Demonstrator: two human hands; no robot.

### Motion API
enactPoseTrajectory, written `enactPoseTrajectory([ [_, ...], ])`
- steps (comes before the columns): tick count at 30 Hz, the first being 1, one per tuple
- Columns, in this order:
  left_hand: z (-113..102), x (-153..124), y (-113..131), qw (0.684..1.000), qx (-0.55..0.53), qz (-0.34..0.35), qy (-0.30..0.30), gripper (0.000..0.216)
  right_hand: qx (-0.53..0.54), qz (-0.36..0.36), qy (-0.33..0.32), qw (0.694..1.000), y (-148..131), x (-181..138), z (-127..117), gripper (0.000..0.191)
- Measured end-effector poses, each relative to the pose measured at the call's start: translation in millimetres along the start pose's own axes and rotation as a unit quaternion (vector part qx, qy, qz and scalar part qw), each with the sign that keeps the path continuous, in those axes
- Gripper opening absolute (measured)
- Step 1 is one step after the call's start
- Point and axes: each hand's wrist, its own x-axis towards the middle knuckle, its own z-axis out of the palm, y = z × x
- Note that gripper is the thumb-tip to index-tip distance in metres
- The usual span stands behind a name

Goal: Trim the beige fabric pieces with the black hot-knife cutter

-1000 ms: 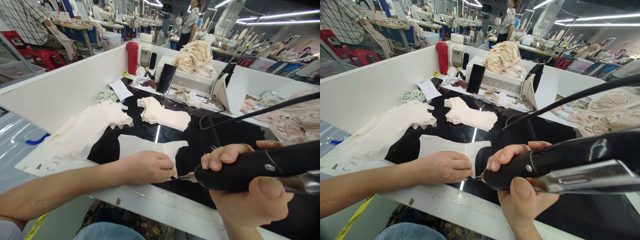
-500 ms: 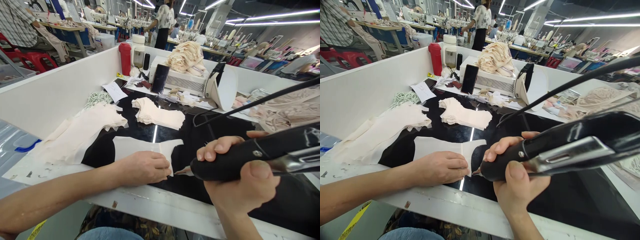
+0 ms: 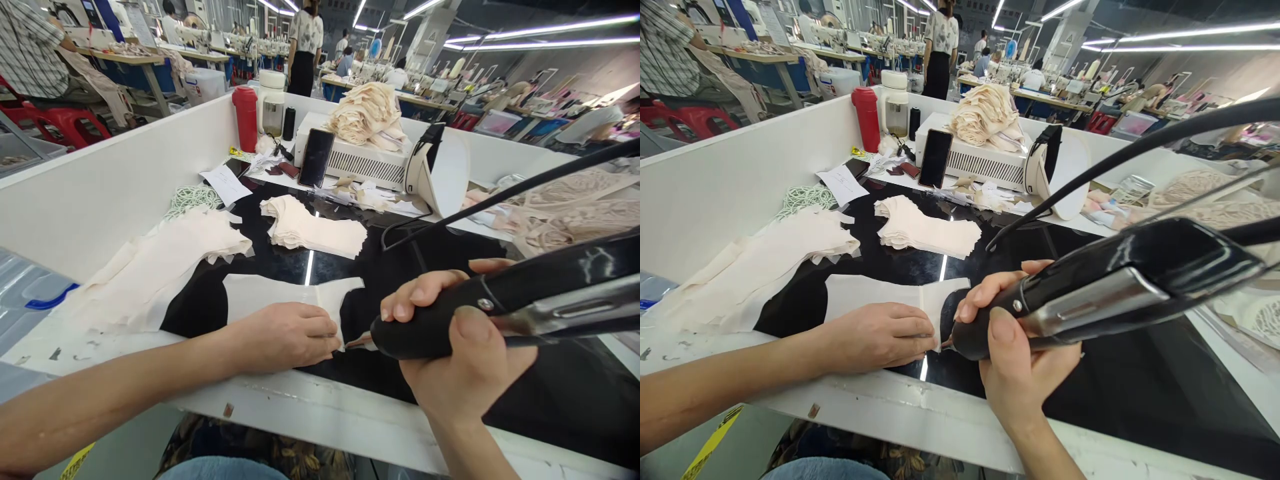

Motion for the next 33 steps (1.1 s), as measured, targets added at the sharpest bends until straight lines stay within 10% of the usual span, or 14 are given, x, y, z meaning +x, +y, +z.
enactPoseTrajectory([
  [28,-4.9,-4.6,-3.8,0.995,-0.1,-0.02,-0.016,0.026,0.02,0.012,-0.033,0.999,-9.3,-11.0,-3.5,0.045],
  [33,-23.8,-5.5,6.6,0.986,-0.158,-0.01,-0.053,0.023,-0.007,-0.017,0.042,0.999,-8.7,13.6,-22.0,0.043],
])
